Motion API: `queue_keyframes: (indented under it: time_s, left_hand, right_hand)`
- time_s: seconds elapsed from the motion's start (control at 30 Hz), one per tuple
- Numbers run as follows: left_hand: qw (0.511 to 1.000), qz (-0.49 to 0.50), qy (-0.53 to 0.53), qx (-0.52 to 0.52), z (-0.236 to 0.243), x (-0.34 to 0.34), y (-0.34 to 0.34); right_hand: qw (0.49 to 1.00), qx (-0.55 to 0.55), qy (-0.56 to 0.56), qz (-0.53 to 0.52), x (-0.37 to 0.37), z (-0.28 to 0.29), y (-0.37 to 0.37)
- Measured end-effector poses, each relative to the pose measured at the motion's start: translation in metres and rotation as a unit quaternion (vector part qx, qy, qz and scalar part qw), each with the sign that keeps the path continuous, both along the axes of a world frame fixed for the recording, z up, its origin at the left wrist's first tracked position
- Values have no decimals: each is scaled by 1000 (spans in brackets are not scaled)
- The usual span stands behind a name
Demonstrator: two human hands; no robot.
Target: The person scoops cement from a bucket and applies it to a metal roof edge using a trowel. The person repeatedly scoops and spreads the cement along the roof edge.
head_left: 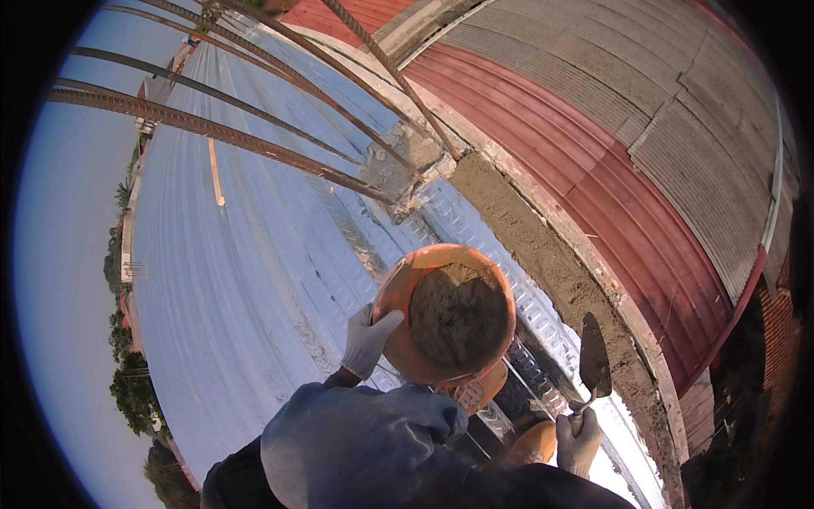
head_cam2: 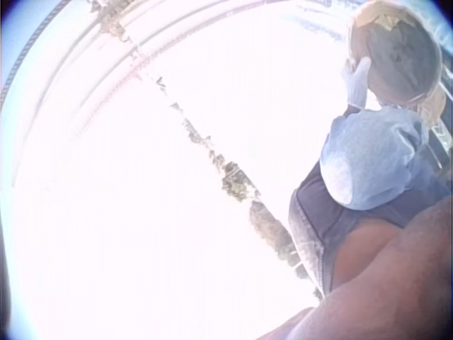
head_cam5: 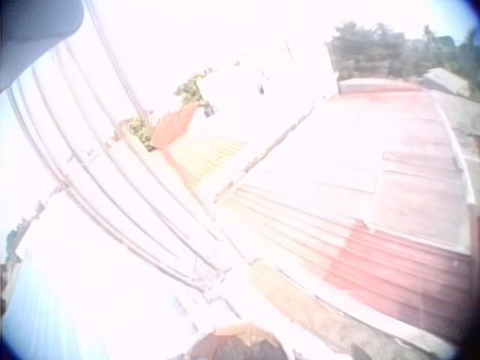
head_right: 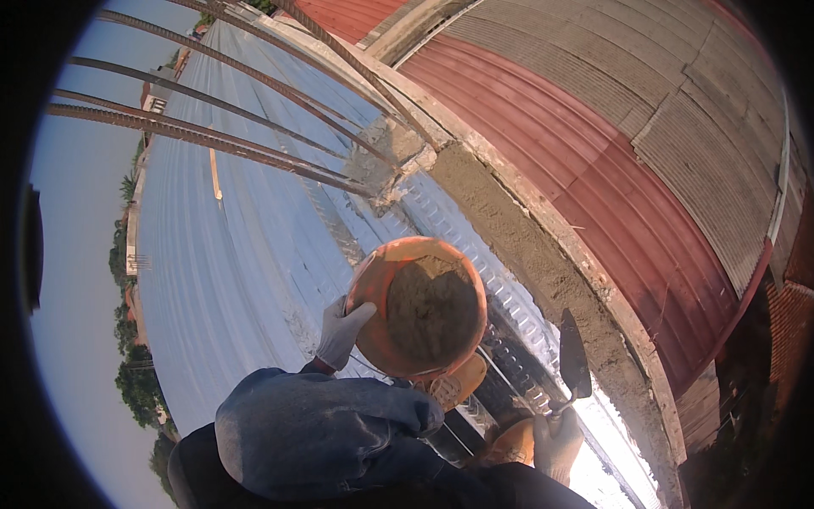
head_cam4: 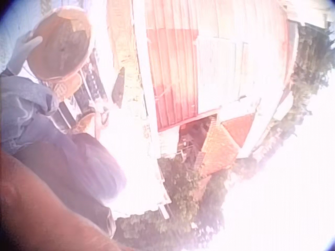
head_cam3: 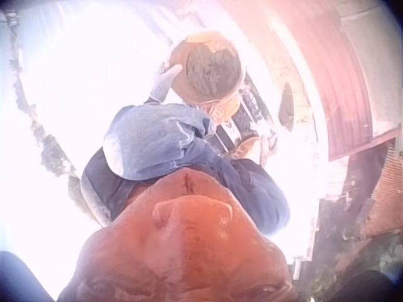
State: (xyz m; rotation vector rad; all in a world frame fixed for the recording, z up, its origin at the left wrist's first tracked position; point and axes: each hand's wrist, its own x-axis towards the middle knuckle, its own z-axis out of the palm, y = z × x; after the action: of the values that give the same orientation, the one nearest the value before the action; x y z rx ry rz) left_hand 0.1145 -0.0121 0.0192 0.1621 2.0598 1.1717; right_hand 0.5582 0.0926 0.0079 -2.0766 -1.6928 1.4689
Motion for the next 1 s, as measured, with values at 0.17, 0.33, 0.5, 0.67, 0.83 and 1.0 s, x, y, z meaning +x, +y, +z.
queue_keyframes:
  time_s: [0.17, 0.33, 0.5, 0.67, 0.83, 1.0]
  left_hand:
    - [1000, -2, -6, 3, -4, -5, -4]
    - [999, 18, 8, 25, -3, 1, 0]
    - [999, 21, 25, 14, -5, -1, -1]
    - [999, 21, 37, -1, -6, -1, -2]
    - [999, 22, 39, 7, -2, 3, 5]
    - [999, 12, 48, -7, 1, 1, 3]
  right_hand:
    - [998, 4, 31, -49, 8, -14, -3]
    - [998, 13, 39, -36, 9, -25, -1]
    - [999, 5, 51, -16, -7, -22, 8]
    - [997, 7, 71, 2, -12, -29, 15]
    - [993, 62, 102, 25, -17, -46, 13]
    - [988, 72, 132, 21, -28, -44, 19]
